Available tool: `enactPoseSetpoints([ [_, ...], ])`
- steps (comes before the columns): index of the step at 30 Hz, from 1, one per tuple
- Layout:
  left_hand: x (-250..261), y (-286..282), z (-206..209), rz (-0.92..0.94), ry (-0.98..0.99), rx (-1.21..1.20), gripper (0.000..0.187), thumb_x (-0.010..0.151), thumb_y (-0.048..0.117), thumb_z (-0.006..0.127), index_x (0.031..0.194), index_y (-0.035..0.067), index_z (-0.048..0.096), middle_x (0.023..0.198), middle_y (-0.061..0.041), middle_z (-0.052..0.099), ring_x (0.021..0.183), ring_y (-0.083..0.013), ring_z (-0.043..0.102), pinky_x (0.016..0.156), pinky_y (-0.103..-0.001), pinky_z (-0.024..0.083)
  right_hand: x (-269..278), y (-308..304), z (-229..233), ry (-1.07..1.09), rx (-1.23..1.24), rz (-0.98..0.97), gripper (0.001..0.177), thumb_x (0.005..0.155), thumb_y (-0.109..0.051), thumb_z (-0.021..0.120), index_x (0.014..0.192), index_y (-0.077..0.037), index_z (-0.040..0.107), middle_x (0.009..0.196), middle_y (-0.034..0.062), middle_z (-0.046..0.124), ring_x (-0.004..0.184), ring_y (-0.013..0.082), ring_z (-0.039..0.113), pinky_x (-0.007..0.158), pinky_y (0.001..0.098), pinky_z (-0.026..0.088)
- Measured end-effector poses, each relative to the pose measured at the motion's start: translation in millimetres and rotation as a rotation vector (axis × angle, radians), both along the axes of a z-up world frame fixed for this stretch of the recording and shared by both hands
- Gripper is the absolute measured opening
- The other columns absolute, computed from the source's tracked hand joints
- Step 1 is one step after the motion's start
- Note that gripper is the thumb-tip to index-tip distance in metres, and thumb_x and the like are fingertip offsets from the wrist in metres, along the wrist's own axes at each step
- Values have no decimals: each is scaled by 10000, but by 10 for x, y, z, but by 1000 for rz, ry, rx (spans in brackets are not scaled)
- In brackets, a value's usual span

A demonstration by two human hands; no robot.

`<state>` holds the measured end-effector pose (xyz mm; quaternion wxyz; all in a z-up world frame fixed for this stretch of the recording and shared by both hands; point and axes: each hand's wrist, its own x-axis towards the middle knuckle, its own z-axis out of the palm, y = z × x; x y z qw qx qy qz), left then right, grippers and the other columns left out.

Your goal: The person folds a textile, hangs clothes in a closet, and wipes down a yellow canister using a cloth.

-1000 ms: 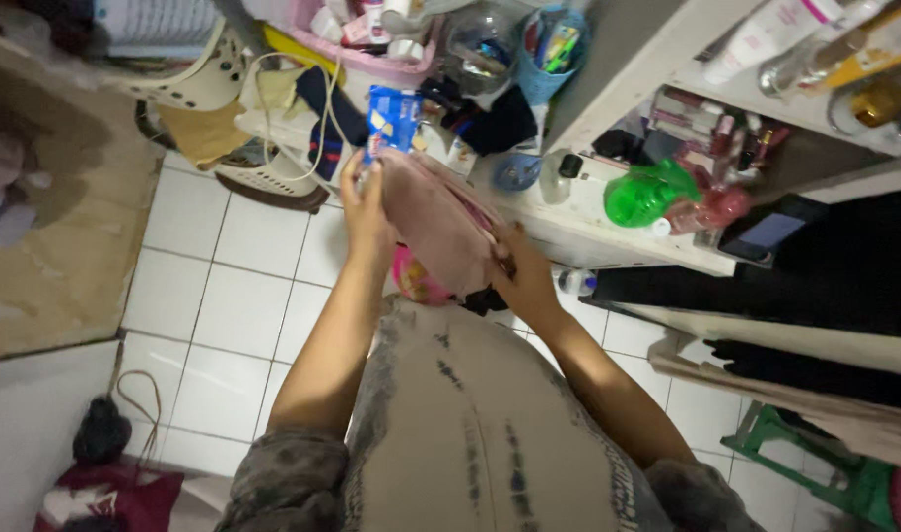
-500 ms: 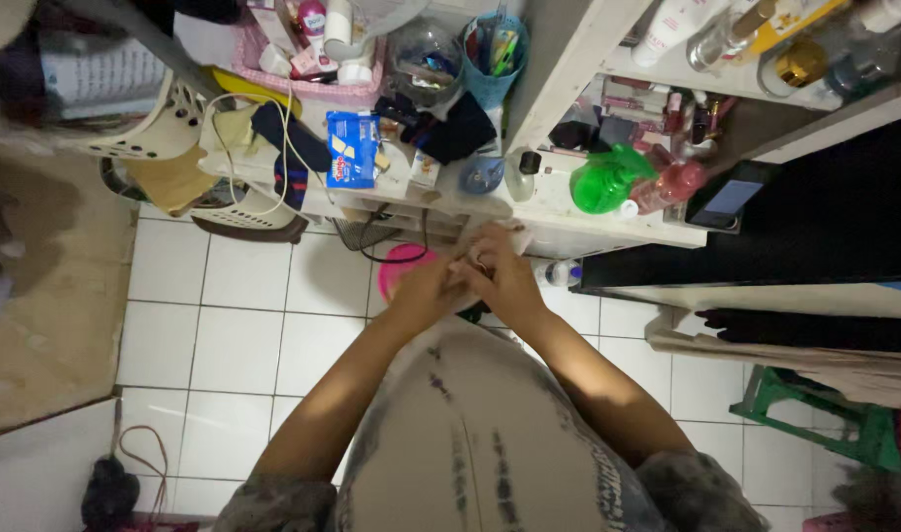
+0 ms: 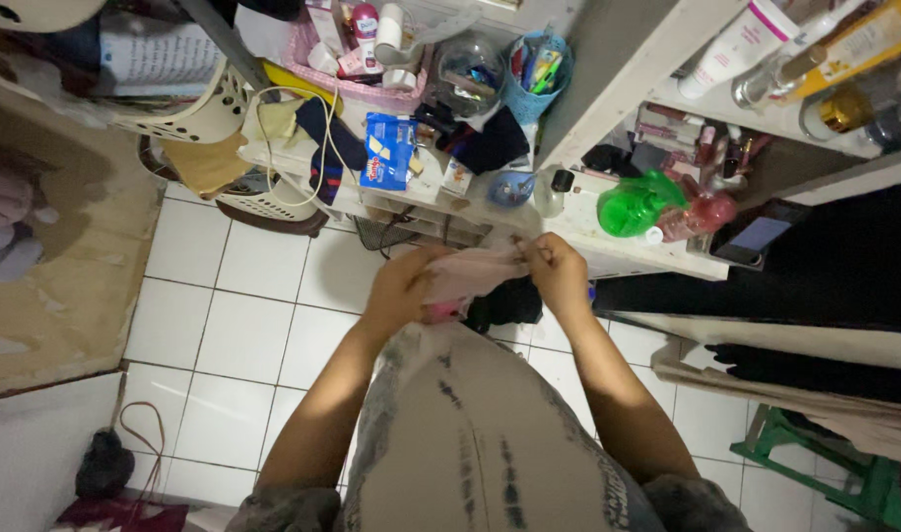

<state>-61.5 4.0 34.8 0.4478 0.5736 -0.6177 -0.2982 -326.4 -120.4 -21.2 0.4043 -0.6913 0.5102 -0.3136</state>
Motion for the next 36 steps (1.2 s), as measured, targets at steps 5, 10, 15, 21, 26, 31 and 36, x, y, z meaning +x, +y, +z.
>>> enactPoseSetpoints([
  [5, 301, 99, -214, 181, 563, 168, 446, 866, -40, 485, 1261, 48, 674, 1203, -56, 732, 1021, -121, 674, 861, -281, 548, -362, -304, -780, -131, 318, -18, 218, 1030, -147, 703, 868, -19, 632, 640, -40, 569, 541, 92, 458, 504, 263, 358],
  [10, 282, 54, -471, 139, 721, 301, 288, 999, 60, 563, 1274, 55, 646, 1157, -24, 701, 998, -119, 614, 849, -280, 492, -228, -158, -716, -149, 267, 34, 219, 1105, -235, 567, 1250, -98, 657, 913, 11, 620, 680, 114, 537, 623, 262, 486],
  [15, 274, -86, -580, 89, 687, 202, 278, 999, 97, 592, 1269, 48, 637, 1173, -12, 686, 1096, -101, 607, 959, -259, 492, 22, -135, 229, -310, 348, 387, 568, 906, -223, 632, 1449, -127, 495, 1363, 42, 624, 1213, 159, 607, 934, 297, 524],
  [21, 364, -248, -729, 427, 668, 189, 258, 1018, 151, 612, 1256, 59, 655, 1124, -15, 707, 1049, -114, 623, 913, -254, 479, 344, -47, 597, 101, 250, 401, 596, 829, -200, 777, 1378, -94, 570, 1210, 113, 704, 1100, 225, 669, 935, 331, 532],
  [26, 547, -142, -1588, 453, 409, 267, 247, 990, 104, 618, 1220, 59, 694, 1014, -55, 726, 923, -141, 661, 840, -279, 534, 375, -43, 435, 130, 43, 601, 473, 829, -213, 749, 1257, -48, 637, 1120, 185, 721, 1036, 326, 693, 917, 403, 527],
  [31, 505, 226, -2338, 401, 419, 453, 268, 962, 79, 632, 1227, 59, 672, 1045, -58, 744, 955, -148, 699, 850, -291, 552, 310, 175, -57, 526, 219, 731, 495, 844, -218, 674, 1306, -87, 557, 1015, 252, 710, 956, 463, 676, 794, 510, 525],
  [36, 281, 480, -2250, 388, 548, 529, 287, 946, 63, 547, 1212, 60, 656, 1043, -69, 766, 971, -177, 729, 856, -306, 561, 202, 317, -940, 629, 391, 683, 469, 941, -263, 629, 1351, -66, 512, 1043, 284, 707, 946, 459, 697, 784, 524, 535],
])
